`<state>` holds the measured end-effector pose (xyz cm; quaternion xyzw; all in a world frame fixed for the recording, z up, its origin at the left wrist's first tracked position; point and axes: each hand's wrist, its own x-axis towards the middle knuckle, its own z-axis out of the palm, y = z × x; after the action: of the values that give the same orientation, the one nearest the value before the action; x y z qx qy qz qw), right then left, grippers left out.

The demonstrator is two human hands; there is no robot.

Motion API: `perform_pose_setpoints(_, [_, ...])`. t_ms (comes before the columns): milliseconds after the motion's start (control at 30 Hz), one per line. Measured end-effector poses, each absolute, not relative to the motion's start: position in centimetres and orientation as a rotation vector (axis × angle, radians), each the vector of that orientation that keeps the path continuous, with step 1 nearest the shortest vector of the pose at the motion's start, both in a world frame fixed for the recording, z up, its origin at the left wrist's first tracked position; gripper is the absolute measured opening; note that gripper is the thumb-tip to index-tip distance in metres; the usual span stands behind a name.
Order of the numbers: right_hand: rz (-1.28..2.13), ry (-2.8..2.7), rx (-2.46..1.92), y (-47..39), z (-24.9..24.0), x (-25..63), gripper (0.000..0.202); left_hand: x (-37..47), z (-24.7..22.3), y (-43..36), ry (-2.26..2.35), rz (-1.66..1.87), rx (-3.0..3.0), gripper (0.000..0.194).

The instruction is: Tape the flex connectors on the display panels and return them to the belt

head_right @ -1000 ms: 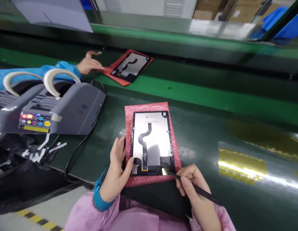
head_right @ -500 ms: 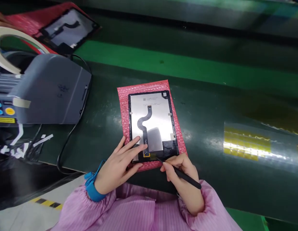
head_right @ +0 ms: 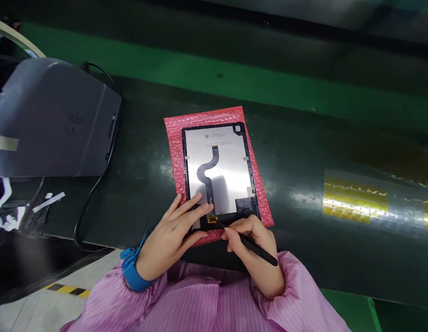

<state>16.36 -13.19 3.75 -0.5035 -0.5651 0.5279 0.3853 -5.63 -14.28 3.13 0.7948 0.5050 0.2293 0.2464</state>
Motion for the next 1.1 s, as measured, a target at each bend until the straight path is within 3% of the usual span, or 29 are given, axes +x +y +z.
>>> perform_pose_setpoints(1100, [1.330,-1.509,-1.228,-12.85,3.86,16.24,0.016,-5.53,3.34,-14.05,1.375,0.614,2.206,0.042])
